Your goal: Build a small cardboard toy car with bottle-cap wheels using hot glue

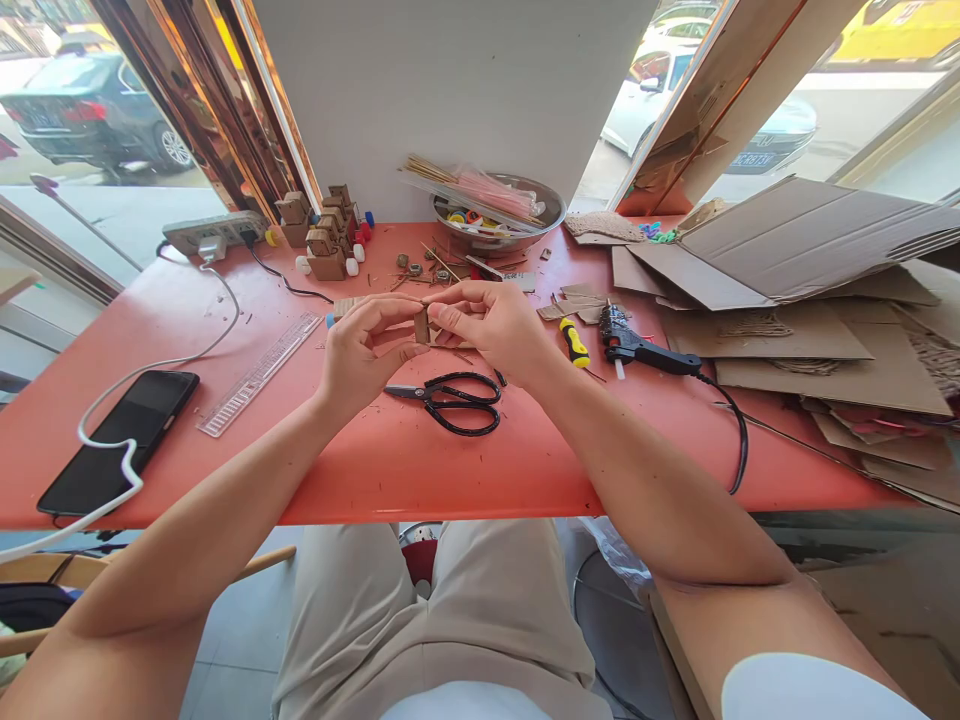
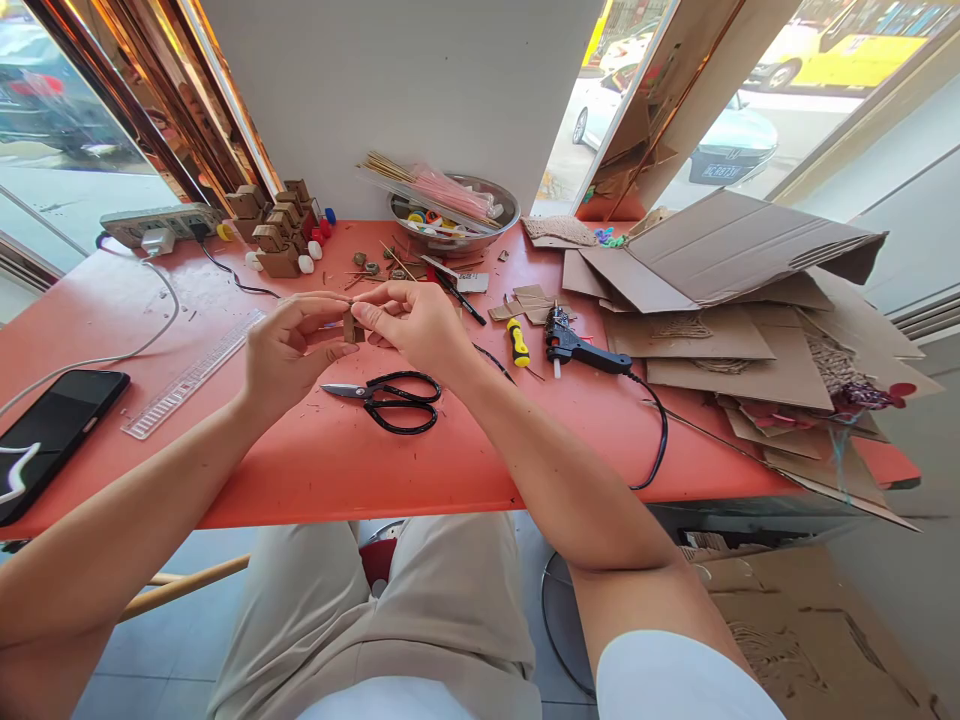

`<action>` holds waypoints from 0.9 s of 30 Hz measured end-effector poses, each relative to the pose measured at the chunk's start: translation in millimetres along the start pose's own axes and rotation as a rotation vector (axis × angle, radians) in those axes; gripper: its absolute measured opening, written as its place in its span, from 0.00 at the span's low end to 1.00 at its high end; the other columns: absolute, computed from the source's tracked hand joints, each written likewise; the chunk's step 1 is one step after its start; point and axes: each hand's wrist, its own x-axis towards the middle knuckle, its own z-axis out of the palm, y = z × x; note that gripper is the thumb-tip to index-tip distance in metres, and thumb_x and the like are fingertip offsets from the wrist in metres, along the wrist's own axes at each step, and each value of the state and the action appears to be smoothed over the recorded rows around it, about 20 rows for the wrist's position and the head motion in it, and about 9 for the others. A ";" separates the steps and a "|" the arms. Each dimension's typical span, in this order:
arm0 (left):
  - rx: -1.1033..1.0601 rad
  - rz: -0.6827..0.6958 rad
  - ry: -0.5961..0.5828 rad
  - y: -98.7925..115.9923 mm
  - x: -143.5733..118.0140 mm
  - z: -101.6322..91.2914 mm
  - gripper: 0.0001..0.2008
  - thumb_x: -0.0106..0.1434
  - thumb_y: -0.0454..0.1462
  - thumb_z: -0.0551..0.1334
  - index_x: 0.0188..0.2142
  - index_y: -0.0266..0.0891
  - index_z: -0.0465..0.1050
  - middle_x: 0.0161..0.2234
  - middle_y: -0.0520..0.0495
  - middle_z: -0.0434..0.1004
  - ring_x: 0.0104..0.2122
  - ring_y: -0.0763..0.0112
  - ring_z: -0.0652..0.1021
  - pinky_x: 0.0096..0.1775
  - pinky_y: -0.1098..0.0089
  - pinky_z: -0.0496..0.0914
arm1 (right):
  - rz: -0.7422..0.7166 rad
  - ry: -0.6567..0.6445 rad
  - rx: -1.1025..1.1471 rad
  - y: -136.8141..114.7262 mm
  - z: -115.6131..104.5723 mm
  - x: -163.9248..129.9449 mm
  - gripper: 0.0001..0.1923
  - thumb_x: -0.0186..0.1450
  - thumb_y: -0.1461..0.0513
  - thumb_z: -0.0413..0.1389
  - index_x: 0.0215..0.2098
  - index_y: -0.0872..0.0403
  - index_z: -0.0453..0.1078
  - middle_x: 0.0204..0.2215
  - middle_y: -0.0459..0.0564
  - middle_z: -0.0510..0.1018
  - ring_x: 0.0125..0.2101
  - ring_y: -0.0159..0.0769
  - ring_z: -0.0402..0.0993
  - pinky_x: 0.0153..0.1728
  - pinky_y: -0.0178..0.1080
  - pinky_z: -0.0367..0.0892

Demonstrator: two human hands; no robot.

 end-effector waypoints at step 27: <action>0.044 0.124 0.012 -6.5 3.0 -5.3 0.24 0.47 0.50 0.84 0.40 0.44 0.86 0.48 0.45 0.84 0.40 0.66 0.87 0.43 0.65 0.86 | -0.034 -0.054 -0.083 -2.7 -0.6 -2.6 0.20 0.65 0.47 0.71 0.39 0.55 0.83 0.31 0.50 0.87 0.29 0.35 0.84 0.34 0.36 0.81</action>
